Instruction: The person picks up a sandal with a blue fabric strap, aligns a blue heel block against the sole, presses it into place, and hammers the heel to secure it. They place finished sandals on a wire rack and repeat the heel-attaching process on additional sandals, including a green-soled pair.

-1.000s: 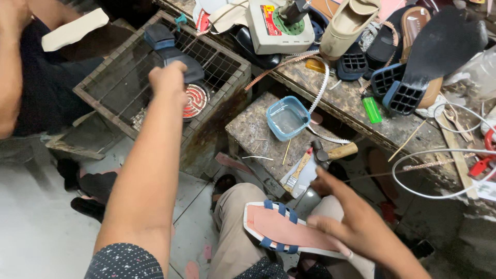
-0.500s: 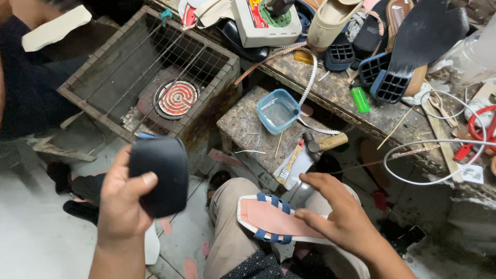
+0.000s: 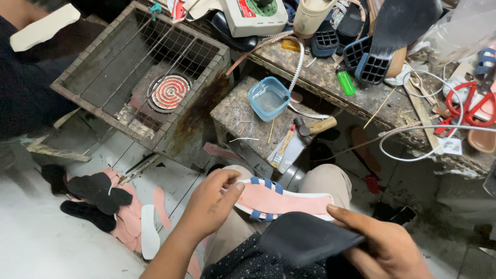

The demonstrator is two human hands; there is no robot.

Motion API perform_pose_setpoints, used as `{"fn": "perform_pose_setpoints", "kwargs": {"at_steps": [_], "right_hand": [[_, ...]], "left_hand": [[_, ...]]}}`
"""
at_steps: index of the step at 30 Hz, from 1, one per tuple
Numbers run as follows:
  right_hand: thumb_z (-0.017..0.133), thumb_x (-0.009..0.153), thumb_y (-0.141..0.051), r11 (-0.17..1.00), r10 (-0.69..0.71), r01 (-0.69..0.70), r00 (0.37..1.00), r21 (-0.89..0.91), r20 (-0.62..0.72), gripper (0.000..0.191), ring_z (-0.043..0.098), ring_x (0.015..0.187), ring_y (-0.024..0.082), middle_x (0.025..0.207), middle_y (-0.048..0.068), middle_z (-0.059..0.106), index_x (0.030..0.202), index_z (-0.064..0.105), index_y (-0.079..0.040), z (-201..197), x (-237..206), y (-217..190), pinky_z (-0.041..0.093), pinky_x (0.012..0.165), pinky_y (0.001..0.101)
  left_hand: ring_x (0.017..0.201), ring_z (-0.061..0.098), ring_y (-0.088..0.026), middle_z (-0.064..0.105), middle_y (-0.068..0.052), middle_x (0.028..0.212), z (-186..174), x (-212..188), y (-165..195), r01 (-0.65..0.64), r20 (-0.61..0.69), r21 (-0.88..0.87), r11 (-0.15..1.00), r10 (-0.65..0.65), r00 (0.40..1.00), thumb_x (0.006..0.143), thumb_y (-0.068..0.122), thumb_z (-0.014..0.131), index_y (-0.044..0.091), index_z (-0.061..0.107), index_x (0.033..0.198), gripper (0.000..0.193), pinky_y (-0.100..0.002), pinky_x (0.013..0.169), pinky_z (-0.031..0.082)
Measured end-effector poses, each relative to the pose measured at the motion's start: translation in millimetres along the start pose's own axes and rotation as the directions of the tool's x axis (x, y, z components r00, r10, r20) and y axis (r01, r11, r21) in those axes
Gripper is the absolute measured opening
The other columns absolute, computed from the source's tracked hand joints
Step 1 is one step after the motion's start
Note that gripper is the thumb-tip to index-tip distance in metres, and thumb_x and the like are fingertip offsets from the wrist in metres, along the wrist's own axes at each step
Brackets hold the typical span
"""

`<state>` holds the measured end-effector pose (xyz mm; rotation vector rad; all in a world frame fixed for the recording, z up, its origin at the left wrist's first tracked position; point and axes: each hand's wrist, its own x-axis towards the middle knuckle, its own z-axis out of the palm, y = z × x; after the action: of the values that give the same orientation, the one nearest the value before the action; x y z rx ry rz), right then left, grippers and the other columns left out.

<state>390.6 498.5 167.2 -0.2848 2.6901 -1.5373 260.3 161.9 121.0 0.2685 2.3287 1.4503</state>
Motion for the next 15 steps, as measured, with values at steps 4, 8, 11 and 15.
{"fn": "perform_pose_setpoints", "kwargs": {"at_steps": [4,8,11,15], "right_hand": [[0.066,0.079,-0.001,0.515,0.703,-0.595,0.705,0.617,0.094,0.052,0.073,0.097,0.027,0.111,0.025,0.078,0.13,0.06,0.004,5,-42,58,0.055,0.085,0.0396],[0.052,0.091,-0.025,0.238,0.489,-0.359,0.847,0.903,0.208,0.062,0.074,0.09,0.039,0.119,0.035,0.069,0.141,0.05,0.01,33,-50,89,0.057,0.079,0.0505],[0.049,0.101,-0.042,-0.125,0.261,-0.2,0.938,0.972,0.226,0.069,0.071,0.1,0.045,0.133,0.039,0.059,0.147,0.038,0.008,46,-45,89,0.057,0.089,0.0574],[0.06,0.104,-0.025,-0.106,0.19,-0.066,0.978,0.992,0.085,0.063,0.067,0.097,0.043,0.131,0.043,0.055,0.151,0.035,0.01,39,-42,78,0.055,0.081,0.0583]], "left_hand": [[0.113,0.054,-0.032,0.059,-0.016,0.115,20,14,-36,-0.105,-0.079,0.28,0.954,0.132,0.988,0.08,0.042,0.078,0.001,0.06,0.131,0.068,-0.039,0.097,0.042],[0.117,0.045,-0.036,0.051,-0.016,0.118,34,21,-51,-0.122,-0.036,0.37,0.921,0.145,0.989,0.072,0.04,0.084,0.006,0.063,0.13,0.071,-0.044,0.1,0.036],[0.119,0.045,-0.033,0.051,-0.014,0.119,36,24,-53,-0.116,-0.026,0.364,0.924,0.135,0.991,0.068,0.039,0.087,0.01,0.069,0.119,0.061,-0.043,0.103,0.036],[0.108,0.054,-0.027,0.058,-0.013,0.111,37,19,-50,-0.139,-0.01,0.125,0.982,0.142,0.99,0.071,0.026,0.085,0.005,0.064,0.111,0.05,-0.038,0.092,0.045]]}}
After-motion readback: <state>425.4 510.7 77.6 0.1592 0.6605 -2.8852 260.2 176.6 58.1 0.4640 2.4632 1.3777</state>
